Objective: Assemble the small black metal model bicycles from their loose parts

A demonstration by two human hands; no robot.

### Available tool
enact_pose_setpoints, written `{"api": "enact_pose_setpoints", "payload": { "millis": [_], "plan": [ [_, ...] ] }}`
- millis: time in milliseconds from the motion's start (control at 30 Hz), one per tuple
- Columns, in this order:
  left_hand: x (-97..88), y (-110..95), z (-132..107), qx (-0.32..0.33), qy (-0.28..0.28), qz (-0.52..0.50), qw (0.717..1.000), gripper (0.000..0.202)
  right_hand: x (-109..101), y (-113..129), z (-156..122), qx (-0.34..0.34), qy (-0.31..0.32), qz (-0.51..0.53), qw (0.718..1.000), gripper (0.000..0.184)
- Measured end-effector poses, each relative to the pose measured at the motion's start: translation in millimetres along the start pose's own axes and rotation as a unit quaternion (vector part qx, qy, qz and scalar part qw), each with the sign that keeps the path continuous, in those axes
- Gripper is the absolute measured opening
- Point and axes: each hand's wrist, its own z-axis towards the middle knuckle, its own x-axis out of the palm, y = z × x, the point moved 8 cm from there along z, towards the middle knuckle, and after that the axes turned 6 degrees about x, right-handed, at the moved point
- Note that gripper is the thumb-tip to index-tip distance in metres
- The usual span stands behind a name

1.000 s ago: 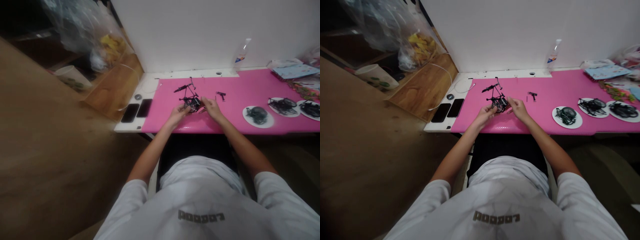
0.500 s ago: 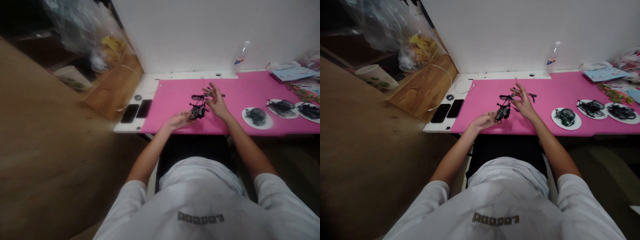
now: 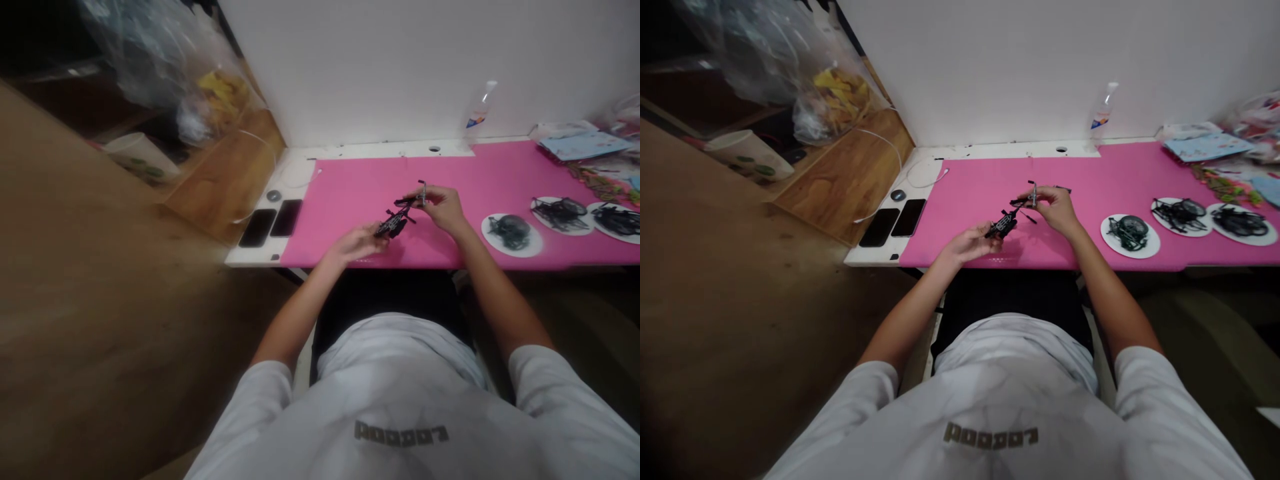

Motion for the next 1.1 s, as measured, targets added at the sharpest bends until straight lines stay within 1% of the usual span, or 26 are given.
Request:
{"api": "enact_pose_setpoints", "payload": {
  "millis": [100,133,233,333,467,533,700,867,933,1000,1100],
  "plan": [
    [-6.5,0.9,1.7,-0.005,-0.022,-0.015,1.000,0.018,-0.8,2.8,-1.1,0.013,0.009,-0.013,1.000,0.030],
    [-8.6,1.2,2.3,-0.007,-0.027,-0.020,0.999,0.018,-0.5,4.5,-1.7,0.016,0.017,-0.017,1.000,0.033],
    [-12.3,2.4,4.0,-0.016,-0.026,-0.045,0.999,0.028,-0.9,9.2,-3.6,0.018,0.043,-0.036,0.998,0.039],
    [-14.6,4.1,5.4,-0.027,-0.032,-0.074,0.996,0.031,-4.1,12.2,-5.7,0.018,0.063,-0.060,0.996,0.037],
    [-18.9,6.0,7.7,-0.032,-0.056,-0.089,0.994,0.019,-6.2,13.1,-9.4,0.032,0.099,-0.073,0.992,0.032],
    [-21.1,6.4,8.9,-0.033,-0.066,-0.084,0.994,0.013,-8.2,12.8,-10.4,0.038,0.099,-0.081,0.991,0.032],
    [-28.5,5.2,11.8,-0.031,-0.085,-0.077,0.993,0.031,-21.4,4.6,-7.1,0.046,0.042,-0.087,0.994,0.037],
    [-40.3,8.2,15.3,-0.033,-0.089,-0.056,0.994,0.046,-45.2,-14.6,0.6,0.054,-0.017,-0.082,0.995,0.043],
    [-47.9,11.6,16.7,-0.037,-0.099,-0.041,0.994,0.044,-57.5,-21.2,3.4,0.049,-0.040,-0.092,0.994,0.043],
    [-56.2,13.4,17.9,-0.030,-0.119,-0.035,0.992,0.037,-70.5,-26.4,5.7,0.043,-0.063,-0.107,0.991,0.041],
    [-60.7,14.2,19.9,-0.014,-0.114,-0.027,0.993,0.034,-92.0,-32.3,9.6,0.042,-0.109,-0.126,0.985,0.038]
  ]
}}
